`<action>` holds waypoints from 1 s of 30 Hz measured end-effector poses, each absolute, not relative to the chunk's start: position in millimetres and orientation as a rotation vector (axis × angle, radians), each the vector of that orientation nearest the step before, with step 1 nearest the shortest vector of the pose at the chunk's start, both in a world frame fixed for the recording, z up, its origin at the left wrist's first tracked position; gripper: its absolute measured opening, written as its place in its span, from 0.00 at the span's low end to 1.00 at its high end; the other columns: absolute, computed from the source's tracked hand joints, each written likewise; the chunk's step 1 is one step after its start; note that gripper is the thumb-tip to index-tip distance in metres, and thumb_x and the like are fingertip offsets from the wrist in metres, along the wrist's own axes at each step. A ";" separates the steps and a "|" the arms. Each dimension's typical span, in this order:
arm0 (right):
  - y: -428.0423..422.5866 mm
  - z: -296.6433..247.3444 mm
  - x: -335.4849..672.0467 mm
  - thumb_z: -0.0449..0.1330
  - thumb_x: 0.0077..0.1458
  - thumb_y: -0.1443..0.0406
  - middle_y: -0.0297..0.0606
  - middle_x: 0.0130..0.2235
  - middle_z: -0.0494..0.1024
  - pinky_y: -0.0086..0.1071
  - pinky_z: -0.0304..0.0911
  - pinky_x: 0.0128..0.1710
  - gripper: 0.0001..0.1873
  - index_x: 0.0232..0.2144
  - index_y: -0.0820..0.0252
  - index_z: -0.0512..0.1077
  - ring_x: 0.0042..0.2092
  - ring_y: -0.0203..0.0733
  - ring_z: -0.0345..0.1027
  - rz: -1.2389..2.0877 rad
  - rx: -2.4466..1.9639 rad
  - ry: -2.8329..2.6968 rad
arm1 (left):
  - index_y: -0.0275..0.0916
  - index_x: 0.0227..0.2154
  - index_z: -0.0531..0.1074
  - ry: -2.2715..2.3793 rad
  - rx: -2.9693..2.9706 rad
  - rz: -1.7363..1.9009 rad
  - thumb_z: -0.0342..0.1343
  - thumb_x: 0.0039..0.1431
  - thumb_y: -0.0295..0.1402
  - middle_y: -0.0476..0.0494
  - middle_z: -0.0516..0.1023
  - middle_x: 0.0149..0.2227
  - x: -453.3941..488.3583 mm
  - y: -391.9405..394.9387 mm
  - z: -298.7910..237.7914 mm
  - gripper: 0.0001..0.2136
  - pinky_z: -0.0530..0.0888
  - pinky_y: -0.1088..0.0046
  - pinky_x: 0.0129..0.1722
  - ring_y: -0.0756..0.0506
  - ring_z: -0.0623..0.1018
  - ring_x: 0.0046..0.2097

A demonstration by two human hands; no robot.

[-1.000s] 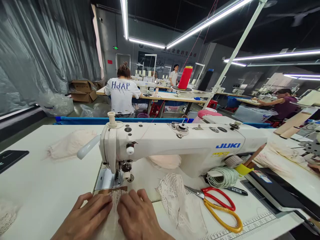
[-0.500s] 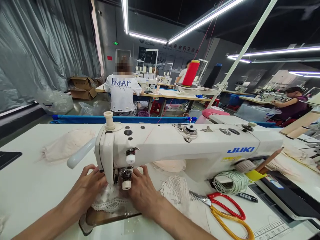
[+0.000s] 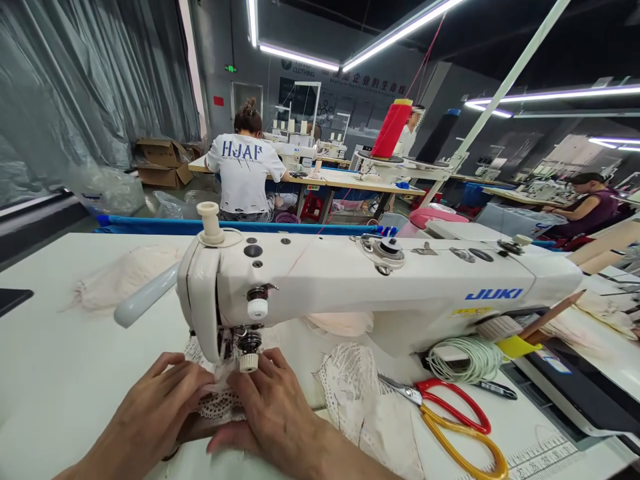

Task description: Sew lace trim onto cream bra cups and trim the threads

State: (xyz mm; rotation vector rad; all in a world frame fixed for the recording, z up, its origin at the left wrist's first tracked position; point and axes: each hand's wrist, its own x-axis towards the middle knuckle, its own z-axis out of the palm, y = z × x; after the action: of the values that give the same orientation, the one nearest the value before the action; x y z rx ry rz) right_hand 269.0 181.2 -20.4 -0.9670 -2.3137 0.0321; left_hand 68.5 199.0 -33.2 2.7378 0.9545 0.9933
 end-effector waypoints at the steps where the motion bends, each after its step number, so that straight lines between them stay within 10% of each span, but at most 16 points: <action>1: 181.9 -20.6 268.7 0.47 0.64 0.63 0.39 0.30 0.75 0.37 0.58 0.39 0.09 0.41 0.63 0.63 0.34 0.43 0.68 0.021 -0.970 -2.314 | 0.39 0.33 0.62 0.974 2.730 0.977 0.38 0.66 0.22 0.52 0.70 0.26 68.1 199.8 -33.3 0.10 0.62 0.66 0.39 0.50 0.69 0.26; 17: 175.2 -20.2 269.2 0.51 0.60 0.70 0.34 0.34 0.74 0.38 0.51 0.41 0.07 0.36 0.57 0.68 0.33 0.39 0.63 0.022 -0.999 -2.375 | 0.36 0.34 0.71 0.904 2.958 1.125 0.41 0.64 0.21 0.51 0.64 0.25 62.4 195.0 -33.8 0.13 0.62 0.67 0.38 0.51 0.65 0.29; 30: 174.7 -22.5 270.5 0.40 0.66 0.72 0.37 0.38 0.75 0.35 0.53 0.38 0.18 0.33 0.63 0.69 0.35 0.37 0.65 -0.054 -0.872 -2.453 | 0.30 0.37 0.74 0.821 3.101 1.182 0.41 0.65 0.20 0.37 0.78 0.40 62.8 193.8 -46.6 0.14 0.64 0.62 0.49 0.45 0.75 0.44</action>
State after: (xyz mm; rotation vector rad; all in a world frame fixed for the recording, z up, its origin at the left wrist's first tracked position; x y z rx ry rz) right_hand 270.5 174.7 -22.5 -0.8720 -2.4533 -0.0536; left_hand 62.8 193.8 -46.6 3.1011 0.8209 1.1822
